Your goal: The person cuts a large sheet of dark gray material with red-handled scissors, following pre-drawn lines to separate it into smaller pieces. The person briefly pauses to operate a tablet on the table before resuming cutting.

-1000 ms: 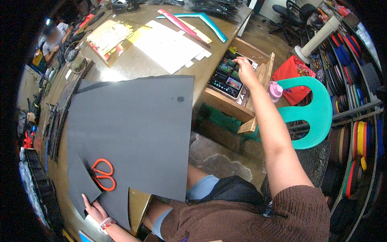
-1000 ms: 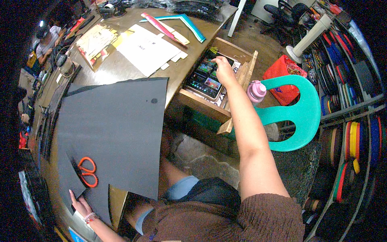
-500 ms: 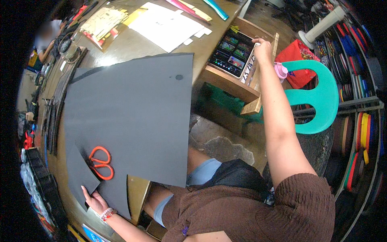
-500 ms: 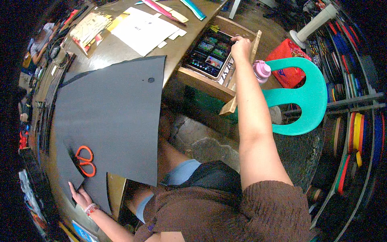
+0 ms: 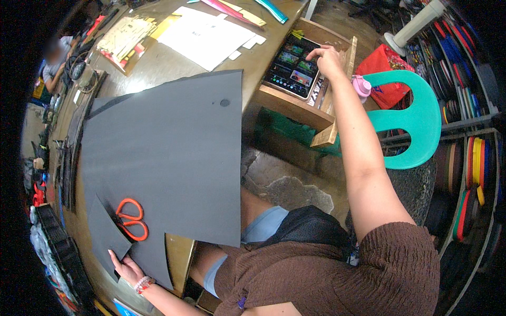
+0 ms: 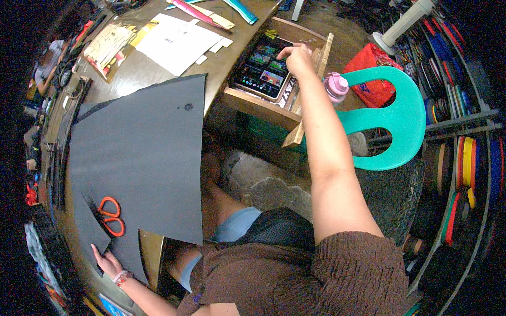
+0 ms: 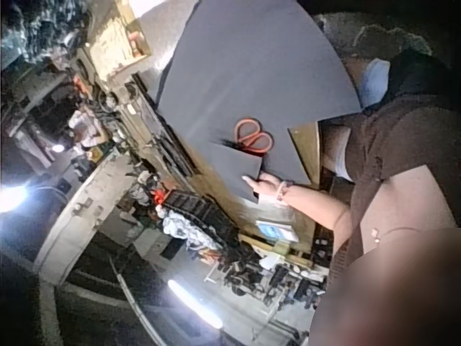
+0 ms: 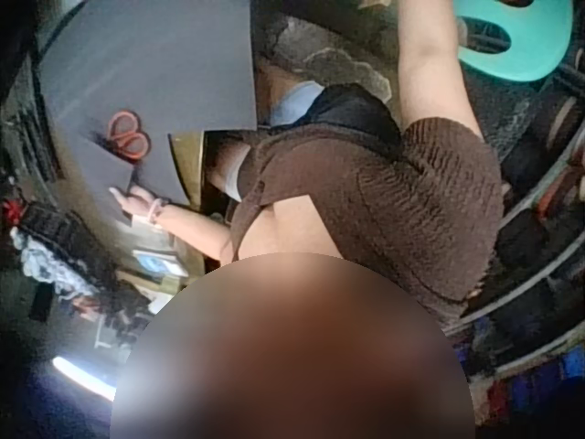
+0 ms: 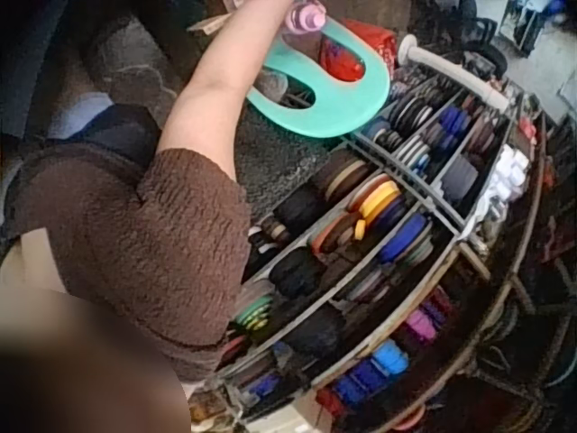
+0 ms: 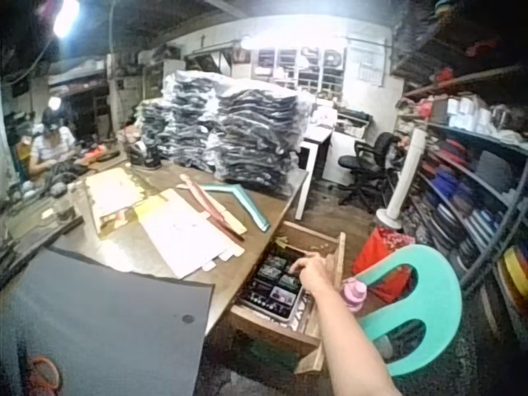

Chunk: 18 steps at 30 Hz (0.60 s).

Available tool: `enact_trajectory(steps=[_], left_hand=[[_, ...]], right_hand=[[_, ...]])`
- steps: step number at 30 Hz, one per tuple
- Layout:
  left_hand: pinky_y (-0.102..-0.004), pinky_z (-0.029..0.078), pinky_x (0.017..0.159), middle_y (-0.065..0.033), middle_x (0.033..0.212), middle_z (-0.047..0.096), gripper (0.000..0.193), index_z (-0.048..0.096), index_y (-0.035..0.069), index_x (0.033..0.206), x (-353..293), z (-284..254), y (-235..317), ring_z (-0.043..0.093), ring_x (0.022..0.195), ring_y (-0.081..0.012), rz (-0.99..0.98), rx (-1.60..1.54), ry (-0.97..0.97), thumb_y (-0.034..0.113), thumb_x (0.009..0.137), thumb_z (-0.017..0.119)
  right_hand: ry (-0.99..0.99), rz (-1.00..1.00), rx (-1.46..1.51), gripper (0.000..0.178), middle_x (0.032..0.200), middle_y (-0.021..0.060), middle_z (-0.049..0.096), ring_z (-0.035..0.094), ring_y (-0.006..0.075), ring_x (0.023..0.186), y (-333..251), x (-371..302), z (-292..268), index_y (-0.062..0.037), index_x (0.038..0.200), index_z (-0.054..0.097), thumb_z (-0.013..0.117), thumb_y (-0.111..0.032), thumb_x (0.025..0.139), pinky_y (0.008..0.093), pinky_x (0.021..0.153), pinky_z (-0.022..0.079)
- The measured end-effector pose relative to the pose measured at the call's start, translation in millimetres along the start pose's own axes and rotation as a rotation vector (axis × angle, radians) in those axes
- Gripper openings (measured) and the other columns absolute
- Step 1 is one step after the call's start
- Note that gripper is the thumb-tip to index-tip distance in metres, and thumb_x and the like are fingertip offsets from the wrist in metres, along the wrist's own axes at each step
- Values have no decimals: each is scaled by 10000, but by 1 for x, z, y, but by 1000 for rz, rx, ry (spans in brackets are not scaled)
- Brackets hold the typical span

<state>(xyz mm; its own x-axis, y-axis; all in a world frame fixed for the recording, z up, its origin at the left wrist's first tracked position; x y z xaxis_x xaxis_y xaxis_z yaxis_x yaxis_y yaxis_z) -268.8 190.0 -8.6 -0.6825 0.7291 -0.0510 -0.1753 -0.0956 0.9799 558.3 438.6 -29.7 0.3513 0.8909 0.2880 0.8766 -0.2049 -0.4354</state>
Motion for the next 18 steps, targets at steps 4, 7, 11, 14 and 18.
enact_trajectory(steps=[4, 7, 11, 14, 18], left_hand=[[-294, 392, 891, -122, 1160, 497, 408, 450, -71, 1134, 0, 2, -1, 487, 1023, -184, -6, -53, -20, 185, 835, 557], [-293, 393, 888, -120, 1154, 502, 403, 452, -69, 1134, 0, 0, -2, 490, 1019, -182, -7, -52, -6, 183, 837, 554], [-294, 395, 888, -118, 1145, 508, 394, 456, -65, 1130, 0, 1, 0, 495, 1013, -181, 0, -34, -13, 181, 838, 552], [-292, 398, 886, -117, 1140, 512, 389, 458, -63, 1128, -2, 4, -1, 499, 1008, -181, -16, -44, -16, 181, 840, 551], [-293, 402, 882, -117, 1140, 512, 388, 455, -58, 1133, -6, 11, 0, 501, 1007, -181, -22, -65, -30, 182, 842, 549]], right_hand=[[-44, -41, -74, 345, 1178, 164, 469, 394, 318, 1125, -5, -3, 7, -232, 797, 678, 473, 12, 664, 395, 961, 298], [-65, 86, -96, 336, 1199, 158, 448, 373, 338, 1128, 7, -3, 11, -245, 814, 675, 488, -2, 676, 407, 963, 289], [-4, 158, -103, 341, 1184, 188, 464, 397, 342, 1120, 13, -5, 5, -215, 859, 670, 467, -12, 676, 390, 947, 300], [-34, 153, -98, 354, 1199, 184, 451, 391, 337, 1126, 12, -4, 6, -223, 863, 669, 461, -3, 679, 389, 952, 298], [21, 18, -20, 384, 1181, 150, 458, 347, 330, 1152, -2, -2, 0, -252, 812, 677, 480, 28, 637, 394, 975, 286]])
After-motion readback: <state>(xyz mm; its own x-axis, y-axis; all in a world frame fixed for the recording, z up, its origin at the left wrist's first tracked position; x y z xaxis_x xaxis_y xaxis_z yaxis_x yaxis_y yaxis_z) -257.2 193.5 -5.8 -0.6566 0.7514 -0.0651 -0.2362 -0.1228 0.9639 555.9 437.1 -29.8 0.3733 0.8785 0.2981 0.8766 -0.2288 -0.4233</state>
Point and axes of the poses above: each hand's wrist, its own x-axis towards the middle knuckle, its own z-axis out of the palm, y = z × x, the point moved 10 cm from there along x, towards the middle knuckle
